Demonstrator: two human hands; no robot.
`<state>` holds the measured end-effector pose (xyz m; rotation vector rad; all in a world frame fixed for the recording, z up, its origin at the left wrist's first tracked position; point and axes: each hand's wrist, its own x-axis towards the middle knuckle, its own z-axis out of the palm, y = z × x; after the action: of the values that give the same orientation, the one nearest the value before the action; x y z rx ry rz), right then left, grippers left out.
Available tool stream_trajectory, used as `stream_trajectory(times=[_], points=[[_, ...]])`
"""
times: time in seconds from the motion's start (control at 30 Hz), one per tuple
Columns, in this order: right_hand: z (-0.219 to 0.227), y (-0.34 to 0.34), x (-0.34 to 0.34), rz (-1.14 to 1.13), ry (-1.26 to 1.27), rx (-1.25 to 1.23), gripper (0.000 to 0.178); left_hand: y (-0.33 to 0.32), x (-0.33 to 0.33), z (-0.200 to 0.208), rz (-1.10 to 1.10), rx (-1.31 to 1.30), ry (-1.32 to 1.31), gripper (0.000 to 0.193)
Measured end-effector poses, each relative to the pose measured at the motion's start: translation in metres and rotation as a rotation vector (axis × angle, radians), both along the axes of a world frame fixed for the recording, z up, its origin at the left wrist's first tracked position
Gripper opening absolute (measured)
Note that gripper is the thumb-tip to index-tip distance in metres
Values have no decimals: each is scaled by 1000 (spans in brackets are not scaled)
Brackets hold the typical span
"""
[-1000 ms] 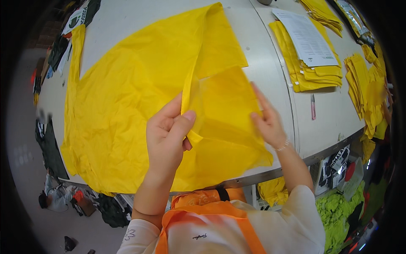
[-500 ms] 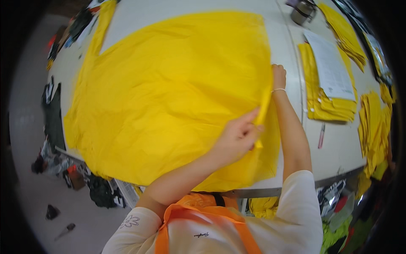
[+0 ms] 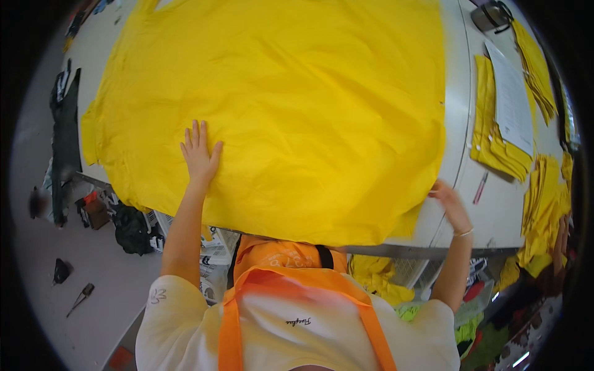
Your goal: The person folds a yellow raincoat on a white table. They smooth the fabric, fold the sleeves and body, and place the folded item into a white basket. The person then retrieves another yellow raincoat and repeats the folding process.
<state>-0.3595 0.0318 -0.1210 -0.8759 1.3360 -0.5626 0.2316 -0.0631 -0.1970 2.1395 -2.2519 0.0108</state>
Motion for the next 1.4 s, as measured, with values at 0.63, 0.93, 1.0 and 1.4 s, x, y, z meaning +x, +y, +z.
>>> stream_trajectory(times=[0.63, 0.93, 1.0, 1.4], points=[[-23, 189, 135, -36, 1540, -462, 66, 61, 223, 19, 387, -487, 551, 44], [-33, 179, 273, 364, 1486, -133, 94, 184, 538, -77, 1110, -346, 1103, 71], [-35, 187, 274, 409, 1636, -127, 73, 160, 526, -47, 987, -147, 1361, 74], [24, 211, 223, 231, 1415, -47, 11, 199, 566, 84, 1110, 111, 1756, 46]])
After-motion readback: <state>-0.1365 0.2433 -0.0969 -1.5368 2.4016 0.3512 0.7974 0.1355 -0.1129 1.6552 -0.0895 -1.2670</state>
